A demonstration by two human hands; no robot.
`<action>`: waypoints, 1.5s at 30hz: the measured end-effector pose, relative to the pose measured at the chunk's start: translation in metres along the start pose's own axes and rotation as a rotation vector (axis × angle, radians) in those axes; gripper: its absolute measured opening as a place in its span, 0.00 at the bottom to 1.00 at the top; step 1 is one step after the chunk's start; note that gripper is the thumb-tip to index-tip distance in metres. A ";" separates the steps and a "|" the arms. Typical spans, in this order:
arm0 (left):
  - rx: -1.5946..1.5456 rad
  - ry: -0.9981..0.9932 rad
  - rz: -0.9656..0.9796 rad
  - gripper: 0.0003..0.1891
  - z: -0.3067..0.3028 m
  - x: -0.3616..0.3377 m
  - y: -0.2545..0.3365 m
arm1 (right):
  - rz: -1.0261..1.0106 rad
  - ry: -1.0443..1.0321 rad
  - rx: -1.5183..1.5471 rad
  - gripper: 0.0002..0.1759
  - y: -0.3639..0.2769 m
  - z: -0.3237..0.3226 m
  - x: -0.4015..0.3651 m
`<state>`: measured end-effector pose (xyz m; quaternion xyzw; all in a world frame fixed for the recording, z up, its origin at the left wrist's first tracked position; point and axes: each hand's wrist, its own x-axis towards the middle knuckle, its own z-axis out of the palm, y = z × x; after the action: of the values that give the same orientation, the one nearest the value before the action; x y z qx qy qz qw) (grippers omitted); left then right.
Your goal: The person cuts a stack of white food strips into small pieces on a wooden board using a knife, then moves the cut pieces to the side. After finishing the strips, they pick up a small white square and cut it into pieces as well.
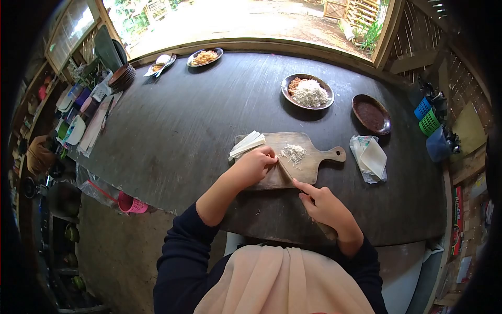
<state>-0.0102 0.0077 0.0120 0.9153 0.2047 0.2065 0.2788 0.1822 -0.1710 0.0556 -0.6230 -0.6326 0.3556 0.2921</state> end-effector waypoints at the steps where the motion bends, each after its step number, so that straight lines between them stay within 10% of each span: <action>1: -0.001 0.001 -0.004 0.11 0.000 0.000 0.000 | 0.003 0.002 -0.013 0.23 0.000 0.000 0.000; 45: 0.063 0.042 0.016 0.08 0.004 0.001 -0.003 | -0.041 0.043 -0.001 0.22 0.009 0.009 0.011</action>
<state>-0.0085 0.0087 0.0076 0.9207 0.2098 0.2213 0.2437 0.1797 -0.1606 0.0424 -0.6175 -0.6390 0.3358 0.3124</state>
